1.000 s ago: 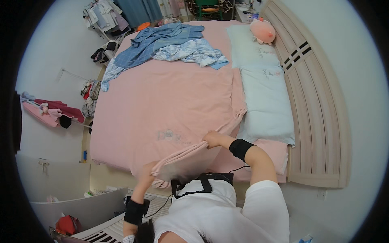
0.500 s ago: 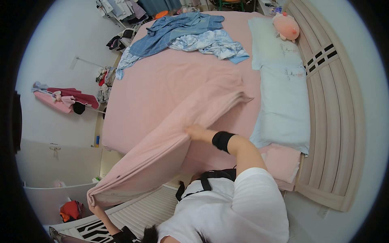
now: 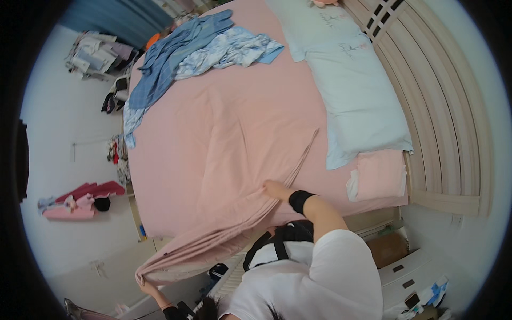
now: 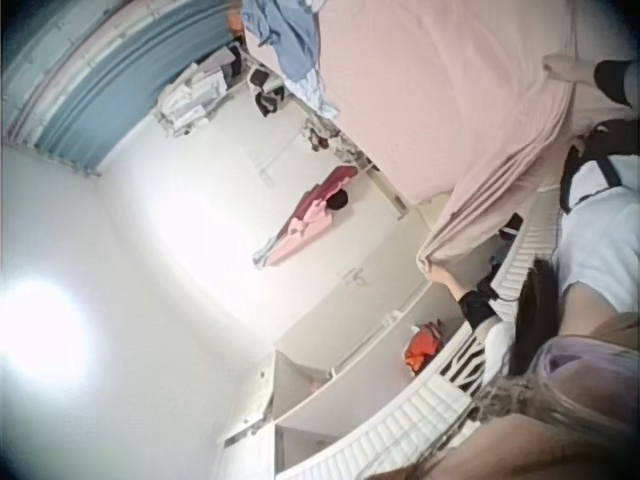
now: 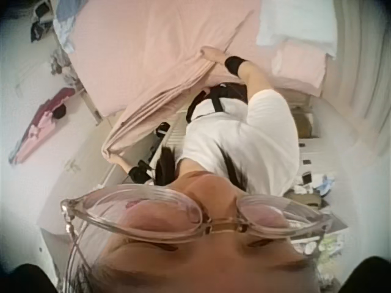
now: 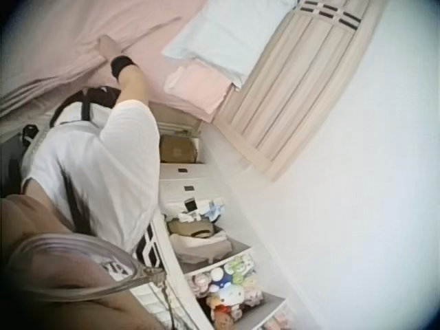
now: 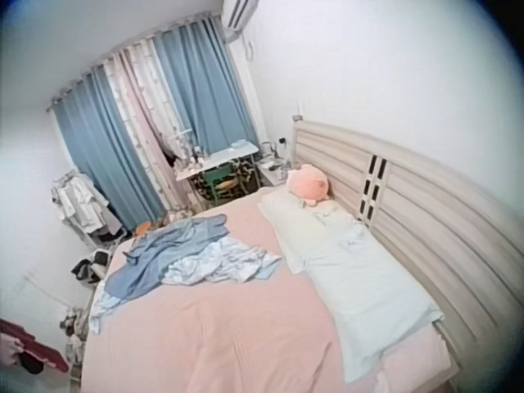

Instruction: The person folds a pink blanket on a bed, smooths it with their hands, and then folds a white shirt and a pair of white shorts on the same bed.

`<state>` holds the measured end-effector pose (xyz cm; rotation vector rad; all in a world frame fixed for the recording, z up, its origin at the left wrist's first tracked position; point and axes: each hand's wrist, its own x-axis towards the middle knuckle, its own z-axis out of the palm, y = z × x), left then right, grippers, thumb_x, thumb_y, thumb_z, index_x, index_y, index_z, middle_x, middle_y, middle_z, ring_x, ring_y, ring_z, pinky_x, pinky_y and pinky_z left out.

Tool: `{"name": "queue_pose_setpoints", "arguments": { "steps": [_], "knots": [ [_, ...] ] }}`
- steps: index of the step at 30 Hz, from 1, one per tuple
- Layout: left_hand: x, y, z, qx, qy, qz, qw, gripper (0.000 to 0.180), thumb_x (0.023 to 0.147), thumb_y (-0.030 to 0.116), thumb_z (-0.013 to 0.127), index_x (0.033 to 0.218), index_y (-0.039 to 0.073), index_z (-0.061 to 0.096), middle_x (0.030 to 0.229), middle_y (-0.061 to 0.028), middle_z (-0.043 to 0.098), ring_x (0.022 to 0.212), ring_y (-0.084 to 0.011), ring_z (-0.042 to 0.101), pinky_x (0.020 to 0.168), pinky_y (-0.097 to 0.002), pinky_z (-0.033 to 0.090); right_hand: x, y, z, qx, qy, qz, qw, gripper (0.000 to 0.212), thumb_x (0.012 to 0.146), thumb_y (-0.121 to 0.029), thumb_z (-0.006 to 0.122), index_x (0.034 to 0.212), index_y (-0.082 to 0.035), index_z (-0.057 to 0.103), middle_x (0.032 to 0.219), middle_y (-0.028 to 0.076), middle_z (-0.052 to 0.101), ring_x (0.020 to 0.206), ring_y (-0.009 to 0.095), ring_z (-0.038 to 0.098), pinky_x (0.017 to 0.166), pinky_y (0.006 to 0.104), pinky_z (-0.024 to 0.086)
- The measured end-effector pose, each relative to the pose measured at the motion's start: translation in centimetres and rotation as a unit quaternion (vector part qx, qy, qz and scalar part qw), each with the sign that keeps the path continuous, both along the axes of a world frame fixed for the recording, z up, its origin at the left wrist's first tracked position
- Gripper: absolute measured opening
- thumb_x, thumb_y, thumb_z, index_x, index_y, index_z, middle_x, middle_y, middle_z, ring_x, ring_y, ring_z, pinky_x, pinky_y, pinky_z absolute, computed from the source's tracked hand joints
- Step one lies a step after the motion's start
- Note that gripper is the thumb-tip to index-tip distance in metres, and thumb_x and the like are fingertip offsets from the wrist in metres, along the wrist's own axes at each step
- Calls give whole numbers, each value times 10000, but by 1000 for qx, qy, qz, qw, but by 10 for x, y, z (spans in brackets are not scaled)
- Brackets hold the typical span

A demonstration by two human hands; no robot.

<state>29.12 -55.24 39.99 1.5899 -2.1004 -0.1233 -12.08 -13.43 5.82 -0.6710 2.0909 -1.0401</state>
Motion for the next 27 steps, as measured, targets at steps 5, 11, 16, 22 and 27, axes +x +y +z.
{"name": "queue_pose_setpoints", "arguments": {
  "steps": [5, 11, 16, 22, 27],
  "knots": [
    [1, -29, -19, 20, -90, 52, 994, 369, 869, 299, 493, 1040, -19, 573, 992, -147, 605, 809, -260, 553, 715, -330, 430, -94, 92, -40, 106, 106, -361, 921, 181, 791, -139, 539, 932, -28, 565, 824, 157, 614, 776, 350, 583, 706, 417, 461],
    [-7, -38, -54, 62, -228, 11, 972, 331, 852, 281, 513, 953, -23, 596, 776, -147, 618, 661, -228, 536, 599, -336, 417, -169, 127, -71, 178, 165, -363, 900, 315, 756, -151, 609, 1032, -16, 537, 1030, 160, 558, 994, 318, 505, 842, 392, 411],
    [-46, -11, -73, 52, -349, 90, 932, 289, 794, 219, 537, 870, -50, 608, 731, -199, 610, 613, -309, 547, 559, -378, 412, -197, 124, -89, 241, 184, -310, 901, 374, 748, -193, 631, 1051, -3, 519, 1061, 165, 542, 1027, 310, 480, 865, 385, 399],
    [-45, -6, -64, 71, -296, 99, 947, 262, 755, 170, 542, 819, -80, 587, 698, -225, 586, 603, -346, 535, 567, -402, 416, -238, 115, -96, 318, 110, -227, 914, 253, 764, -239, 612, 885, -20, 577, 937, 156, 597, 895, 318, 561, 779, 405, 446],
    [-64, 8, -60, 101, -277, 69, 953, 244, 753, 154, 538, 798, -84, 565, 685, -223, 563, 595, -314, 521, 555, -393, 402, -250, 137, -117, 346, 123, -191, 910, 219, 786, -262, 585, 864, -59, 604, 914, 126, 608, 869, 310, 568, 743, 412, 459]
  ]
}}
